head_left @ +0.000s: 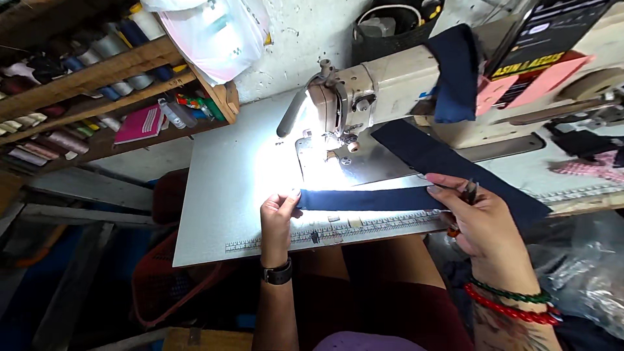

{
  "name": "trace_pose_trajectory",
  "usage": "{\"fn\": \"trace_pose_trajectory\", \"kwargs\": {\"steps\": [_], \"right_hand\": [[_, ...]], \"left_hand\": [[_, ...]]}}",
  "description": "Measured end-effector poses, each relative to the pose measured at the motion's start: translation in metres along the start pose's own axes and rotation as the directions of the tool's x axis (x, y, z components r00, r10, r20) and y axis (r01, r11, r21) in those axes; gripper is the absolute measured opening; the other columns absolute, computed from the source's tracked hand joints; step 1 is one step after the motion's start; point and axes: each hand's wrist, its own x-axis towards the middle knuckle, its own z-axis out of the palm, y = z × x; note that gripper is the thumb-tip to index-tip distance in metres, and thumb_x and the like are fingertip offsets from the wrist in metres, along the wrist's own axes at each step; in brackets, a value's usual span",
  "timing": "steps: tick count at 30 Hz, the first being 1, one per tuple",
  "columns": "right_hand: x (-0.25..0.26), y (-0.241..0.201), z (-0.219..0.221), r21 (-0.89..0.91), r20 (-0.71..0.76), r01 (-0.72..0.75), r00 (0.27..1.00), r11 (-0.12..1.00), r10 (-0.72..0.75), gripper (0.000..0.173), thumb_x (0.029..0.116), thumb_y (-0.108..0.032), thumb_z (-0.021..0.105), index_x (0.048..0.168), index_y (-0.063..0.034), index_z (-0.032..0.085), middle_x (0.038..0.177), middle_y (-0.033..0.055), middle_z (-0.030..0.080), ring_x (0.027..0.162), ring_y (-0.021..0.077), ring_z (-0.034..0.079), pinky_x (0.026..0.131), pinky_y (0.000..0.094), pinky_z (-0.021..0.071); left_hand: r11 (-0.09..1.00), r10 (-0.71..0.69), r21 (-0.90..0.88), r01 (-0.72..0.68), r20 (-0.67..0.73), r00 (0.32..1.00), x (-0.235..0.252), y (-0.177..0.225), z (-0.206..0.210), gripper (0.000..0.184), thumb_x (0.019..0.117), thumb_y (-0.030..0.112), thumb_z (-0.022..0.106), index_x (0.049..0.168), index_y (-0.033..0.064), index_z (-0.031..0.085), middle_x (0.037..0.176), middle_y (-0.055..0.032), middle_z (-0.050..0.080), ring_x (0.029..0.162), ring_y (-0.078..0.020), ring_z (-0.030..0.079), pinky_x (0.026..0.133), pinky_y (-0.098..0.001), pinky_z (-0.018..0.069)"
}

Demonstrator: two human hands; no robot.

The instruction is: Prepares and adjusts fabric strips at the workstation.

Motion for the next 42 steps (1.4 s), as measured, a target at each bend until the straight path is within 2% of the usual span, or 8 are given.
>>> {"fn": "trace_pose_trajectory", "kwargs": {"steps": [8, 13, 19, 22, 24, 27, 32, 42], "right_hand": [[0.006, 0.009, -0.002, -0.146, -0.01, 0.037, 0.999, 0.989, -0.038, 0.027, 0.0959, -0.012, 0.065, 0.122, -0.0073, 0.067, 0.084, -0.0036, 0.064, 0.067, -0.0007, 0.06, 0.06, 0.0148, 0.052], [0.008, 0.011, -0.003, -0.155, 0.018, 0.056, 0.998, 0.986, -0.054, 0.017, 0.0963, -0.011, 0.06, 0.11, -0.0083, 0.07, 0.086, -0.0059, 0.065, 0.068, -0.0026, 0.06, 0.058, 0.013, 0.0505], [0.01, 0.006, -0.01, -0.222, 0.114, -0.028, 0.992, 0.975, 0.054, 0.021, 0.0998, -0.011, 0.054, 0.105, -0.0083, 0.073, 0.095, -0.0046, 0.073, 0.067, -0.0023, 0.062, 0.056, 0.014, 0.0504], [0.01, 0.007, -0.013, -0.57, 0.169, 0.205, 0.977, 0.796, -0.131, 0.033, 0.1012, -0.032, 0.055, 0.115, -0.0083, 0.075, 0.11, 0.0132, 0.069, 0.096, 0.0229, 0.064, 0.082, 0.0471, 0.0509], [0.006, 0.002, -0.001, -0.626, 0.205, 0.377, 0.924, 0.683, -0.322, 0.038, 0.1005, -0.036, 0.057, 0.115, -0.0058, 0.075, 0.115, 0.0233, 0.064, 0.095, 0.0369, 0.064, 0.077, 0.0587, 0.0515], [-0.006, -0.009, 0.036, -0.409, 0.384, 0.596, 0.799, 0.691, -0.462, 0.031, 0.1004, -0.036, 0.061, 0.111, -0.0113, 0.076, 0.109, 0.0083, 0.069, 0.085, 0.0129, 0.063, 0.072, 0.0326, 0.0549], [-0.02, -0.016, 0.112, -0.253, 0.596, 0.702, 0.655, 0.665, -0.464, 0.038, 0.0973, -0.05, 0.063, 0.111, -0.017, 0.077, 0.089, 0.0, 0.071, 0.079, 0.0132, 0.064, 0.07, 0.0345, 0.0538], [-0.014, -0.006, 0.138, -0.089, 0.579, 0.386, 0.77, 0.918, -0.268, 0.018, 0.0961, -0.032, 0.069, 0.097, -0.0142, 0.074, 0.082, -0.0099, 0.069, 0.073, -0.0069, 0.06, 0.066, 0.0118, 0.0495]], "left_hand": [[1.0, 0.006, -0.006, -0.005, 0.127, 0.992, -0.001, -0.003, -0.004, 0.021, 0.1017, -0.002, 0.053, 0.122, -0.0043, 0.055, 0.083, -0.0133, 0.071, 0.062, -0.0163, 0.07, 0.058, -0.0292, 0.0609], [1.0, -0.017, -0.015, 0.022, 0.303, 0.953, -0.005, 0.003, -0.014, 0.027, 0.1012, -0.003, 0.042, 0.116, -0.0084, 0.064, 0.093, -0.0109, 0.073, 0.076, -0.0146, 0.072, 0.076, -0.0312, 0.0618], [0.883, 0.262, 0.337, -0.325, 0.22, 0.94, -0.005, -0.003, -0.019, 0.01, 0.0886, 0.002, 0.073, 0.098, -0.0008, 0.076, 0.092, -0.0056, 0.073, 0.084, -0.0075, 0.069, 0.079, -0.0227, 0.0585], [0.837, 0.276, 0.419, -0.352, 0.233, 0.932, 0.002, -0.006, -0.024, 0.007, 0.091, 0.009, 0.073, 0.091, 0.0032, 0.076, 0.091, -0.0023, 0.068, 0.087, -0.0051, 0.065, 0.081, -0.0204, 0.0561], [0.837, 0.235, 0.429, -0.34, 0.279, 0.931, 0.004, -0.003, -0.024, 0.01, 0.095, 0.009, 0.069, 0.093, 0.0015, 0.075, 0.087, -0.0021, 0.074, 0.084, -0.0039, 0.07, 0.081, -0.0217, 0.0578], [0.858, 0.212, 0.392, -0.333, 0.32, 0.923, 0.003, -0.002, -0.02, 0.012, 0.0968, 0.008, 0.067, 0.097, -0.0005, 0.075, 0.089, -0.0033, 0.075, 0.085, -0.004, 0.071, 0.082, -0.0219, 0.0592], [0.866, 0.227, 0.371, -0.335, 0.306, 0.925, 0.003, -0.006, -0.022, 0.014, 0.0983, 0.008, 0.064, 0.094, 0.0009, 0.076, 0.087, -0.0016, 0.074, 0.084, -0.0032, 0.07, 0.082, -0.0219, 0.0581], [0.871, 0.266, 0.329, -0.365, 0.31, 0.913, 0.001, -0.009, -0.026, 0.016, 0.0929, 0.004, 0.069, 0.106, -0.0027, 0.074, 0.101, -0.0076, 0.076, 0.096, -0.0106, 0.072, 0.09, -0.0264, 0.0589]]}}
